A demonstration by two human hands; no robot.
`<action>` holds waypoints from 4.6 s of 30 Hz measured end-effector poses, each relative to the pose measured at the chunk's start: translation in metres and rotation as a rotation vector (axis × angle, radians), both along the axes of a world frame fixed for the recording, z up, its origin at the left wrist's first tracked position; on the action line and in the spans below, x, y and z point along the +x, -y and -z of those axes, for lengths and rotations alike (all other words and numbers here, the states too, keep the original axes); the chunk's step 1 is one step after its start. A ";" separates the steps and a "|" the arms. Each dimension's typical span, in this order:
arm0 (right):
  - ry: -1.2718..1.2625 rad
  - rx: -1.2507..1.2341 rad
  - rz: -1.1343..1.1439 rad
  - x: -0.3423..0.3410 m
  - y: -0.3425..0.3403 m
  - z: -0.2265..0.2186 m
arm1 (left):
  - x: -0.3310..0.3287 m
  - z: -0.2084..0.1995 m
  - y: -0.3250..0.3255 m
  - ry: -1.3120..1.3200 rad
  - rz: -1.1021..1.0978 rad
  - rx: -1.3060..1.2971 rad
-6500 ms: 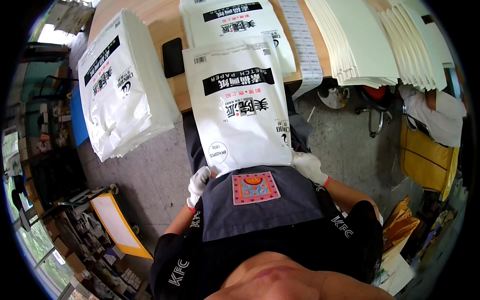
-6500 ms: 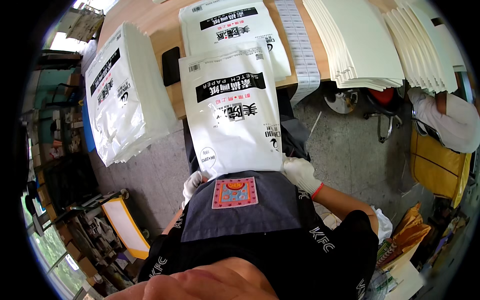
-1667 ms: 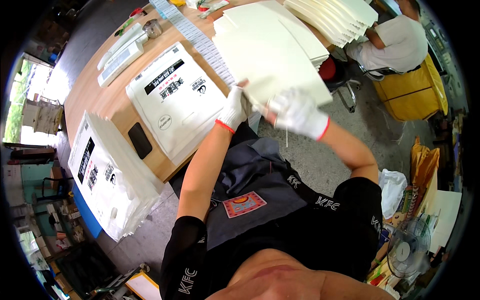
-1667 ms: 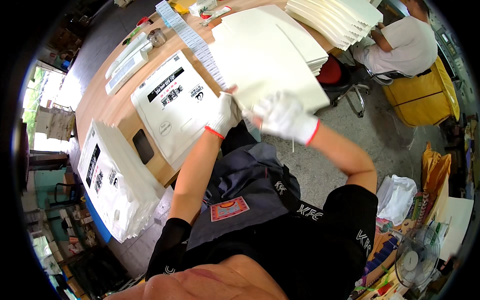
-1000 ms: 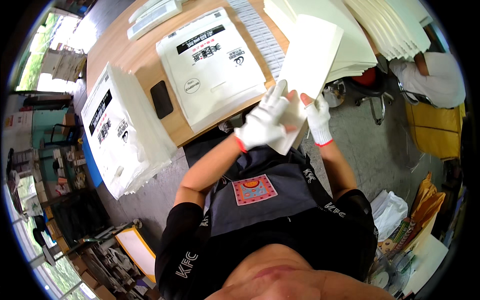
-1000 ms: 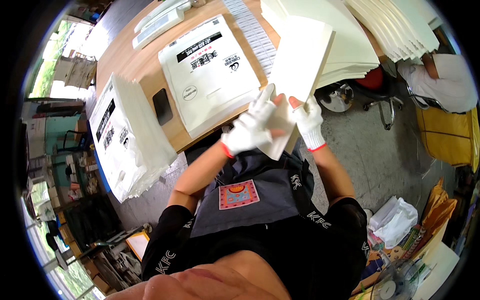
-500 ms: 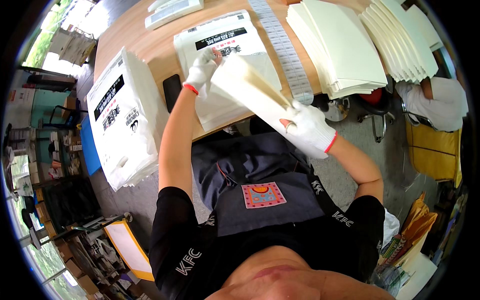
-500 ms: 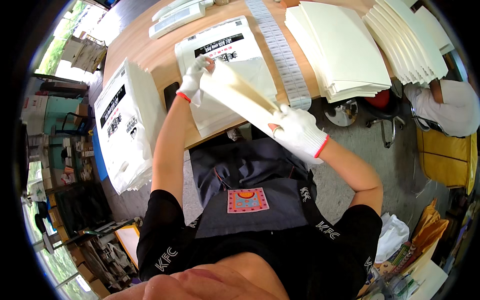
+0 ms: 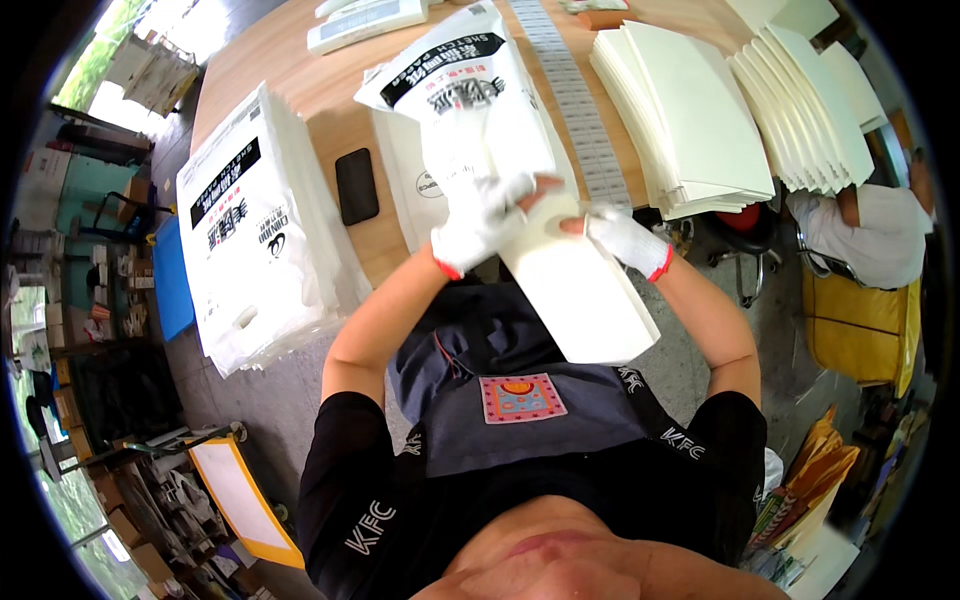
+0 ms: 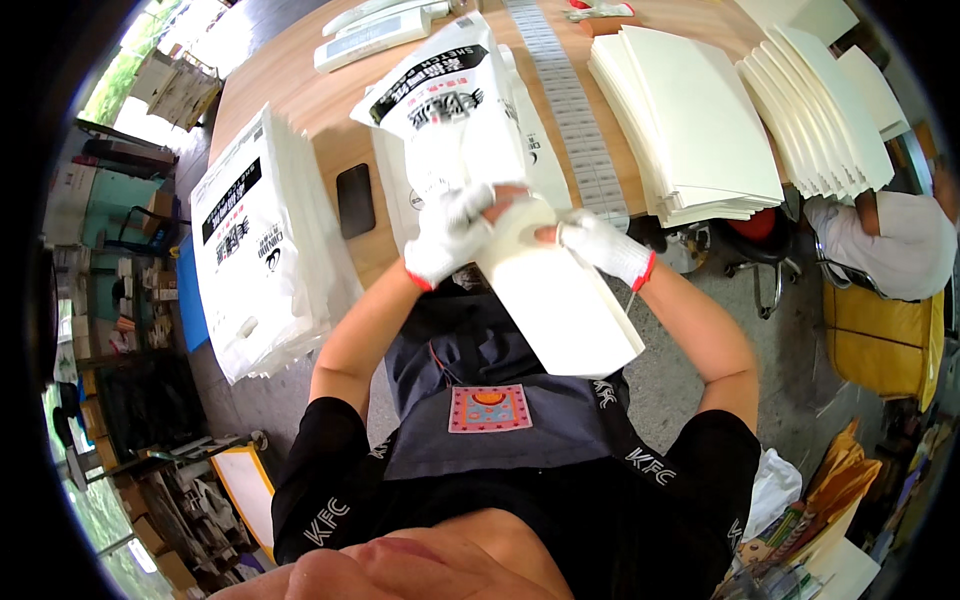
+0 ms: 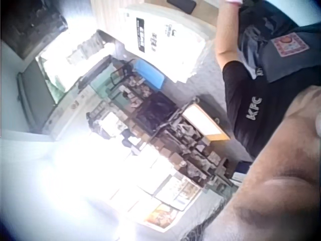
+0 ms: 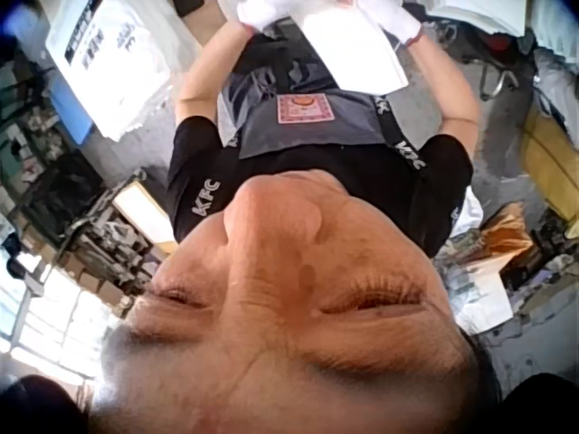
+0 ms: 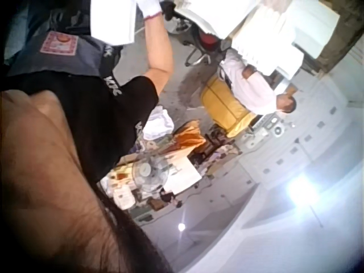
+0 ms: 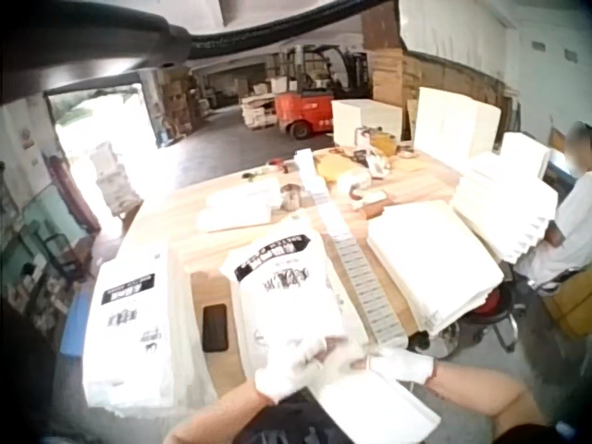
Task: The person repeatedly picks up stacks of white paper, places them into white plastic bags, and seals the bags. The person then stacks the sealed bags on the table.
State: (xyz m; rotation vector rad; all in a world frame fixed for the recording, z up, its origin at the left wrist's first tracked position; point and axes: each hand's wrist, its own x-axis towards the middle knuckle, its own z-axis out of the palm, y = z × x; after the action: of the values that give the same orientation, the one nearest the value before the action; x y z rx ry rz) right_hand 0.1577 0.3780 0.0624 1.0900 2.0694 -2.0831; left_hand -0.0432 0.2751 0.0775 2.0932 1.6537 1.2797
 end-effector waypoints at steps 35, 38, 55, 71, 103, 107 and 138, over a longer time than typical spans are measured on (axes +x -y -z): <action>0.637 0.637 -0.317 0.074 0.125 0.046 | 0.060 0.082 0.276 0.409 -0.622 -0.326; 0.530 0.720 -0.422 0.102 0.142 0.046 | 0.066 0.076 0.293 0.637 -0.482 -0.519; 0.364 0.813 -0.159 0.103 0.096 0.088 | 0.023 0.129 0.257 0.183 -0.533 -0.491; -0.043 0.239 0.565 0.121 -0.022 0.221 | 0.097 0.138 0.017 0.948 0.005 -0.939; -0.061 0.538 -0.056 -0.009 -0.027 0.021 | 0.085 0.137 0.039 0.731 0.034 -0.707; -0.167 0.424 -0.213 -0.120 -0.055 0.055 | 0.031 0.097 0.102 0.558 -0.247 -0.665; 0.679 0.634 -0.378 -0.019 -0.021 0.074 | -0.032 0.066 0.182 1.127 -0.459 -0.425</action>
State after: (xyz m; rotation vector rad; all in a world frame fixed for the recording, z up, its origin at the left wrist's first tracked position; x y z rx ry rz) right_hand 0.1392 0.3994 -0.0118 1.1074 2.3144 -0.7367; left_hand -0.0748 0.0929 0.0118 0.5032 1.5919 1.5688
